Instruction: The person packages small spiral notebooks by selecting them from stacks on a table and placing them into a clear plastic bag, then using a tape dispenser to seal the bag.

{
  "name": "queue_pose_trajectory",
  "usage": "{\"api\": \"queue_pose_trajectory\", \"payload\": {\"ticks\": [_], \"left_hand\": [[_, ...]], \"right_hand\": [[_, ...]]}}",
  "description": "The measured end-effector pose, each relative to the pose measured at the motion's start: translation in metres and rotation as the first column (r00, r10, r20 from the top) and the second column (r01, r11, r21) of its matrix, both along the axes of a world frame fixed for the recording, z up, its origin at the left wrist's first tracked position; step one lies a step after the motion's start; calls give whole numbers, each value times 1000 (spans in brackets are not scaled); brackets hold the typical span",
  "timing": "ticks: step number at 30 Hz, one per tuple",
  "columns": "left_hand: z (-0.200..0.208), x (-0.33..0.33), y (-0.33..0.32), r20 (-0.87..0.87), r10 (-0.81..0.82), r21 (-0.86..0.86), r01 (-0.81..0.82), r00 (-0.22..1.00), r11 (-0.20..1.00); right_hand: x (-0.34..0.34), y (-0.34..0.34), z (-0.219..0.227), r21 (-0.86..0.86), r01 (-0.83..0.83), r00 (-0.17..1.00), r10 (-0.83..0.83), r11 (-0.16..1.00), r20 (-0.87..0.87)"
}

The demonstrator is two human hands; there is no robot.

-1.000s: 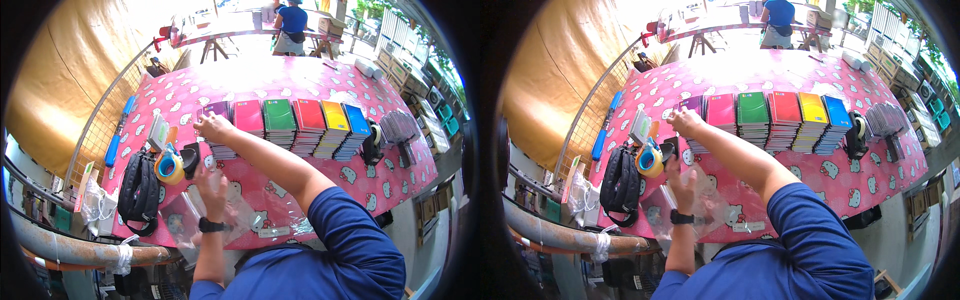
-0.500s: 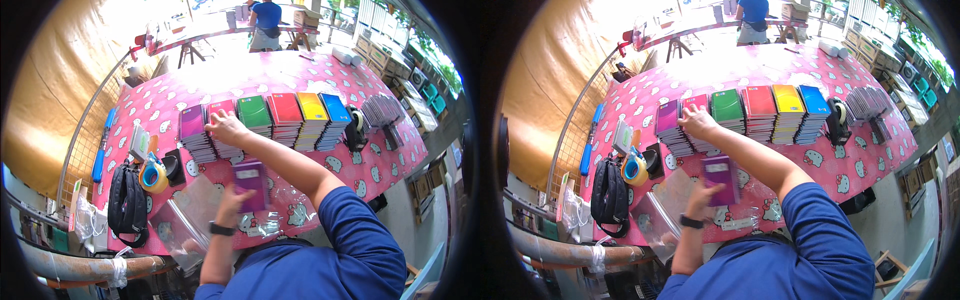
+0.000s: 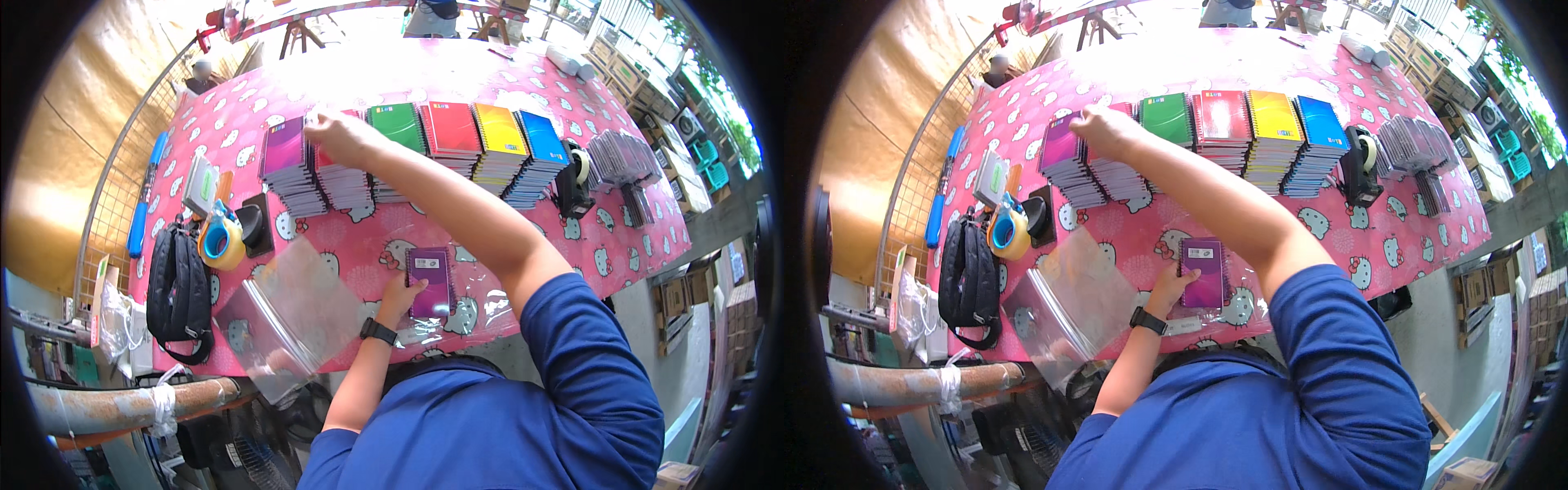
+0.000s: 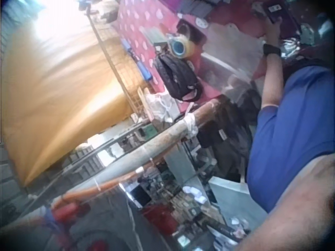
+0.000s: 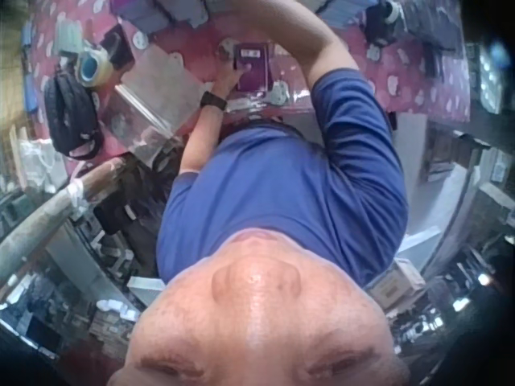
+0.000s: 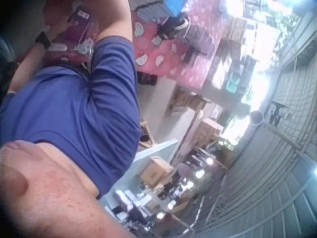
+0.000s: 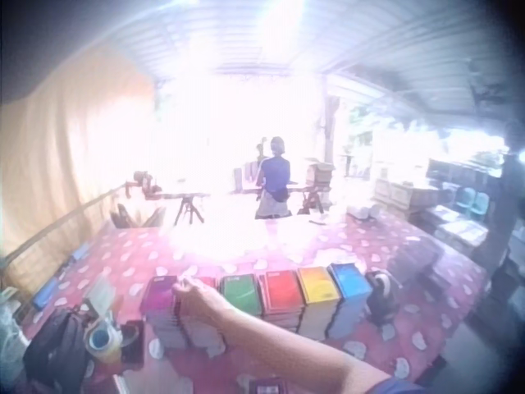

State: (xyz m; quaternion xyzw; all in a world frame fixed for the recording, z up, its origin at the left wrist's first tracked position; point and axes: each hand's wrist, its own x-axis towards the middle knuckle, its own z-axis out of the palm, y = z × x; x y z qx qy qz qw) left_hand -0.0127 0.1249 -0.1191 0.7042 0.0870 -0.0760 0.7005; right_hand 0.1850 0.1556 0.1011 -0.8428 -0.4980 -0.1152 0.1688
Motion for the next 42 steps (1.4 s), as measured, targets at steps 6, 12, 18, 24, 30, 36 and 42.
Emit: {"api": "queue_pose_trajectory", "payload": {"ticks": [6,12,18,24,30,36,42], "left_hand": [[-11,-3,16,103,202,-3,-203,974,979],[7,5,17,-286,-111,-361,0,952,932],[0,-5,12,-151,-35,-176,8,988,984],[-1,-4,10,-136,14,-147,-34,991,989],[1,-6,13,-116,16,-127,-31,993,991],[16,-4,10,-187,-9,-50,0,982,999],[-19,0,16,-87,18,-150,-31,996,988]], "right_hand": [[-53,-118,41,170,-373,759,405,912,-509],[-55,-152,-126,-257,-396,585,27,881,-810],[-39,-101,-36,233,-29,999,17,972,50],[-4,-70,-44,-54,61,932,-38,997,359],[-3,-64,-30,-202,86,905,8,976,426],[3,-71,-24,-271,121,937,-20,955,348],[-10,-114,13,461,76,997,-78,884,-16]]}}
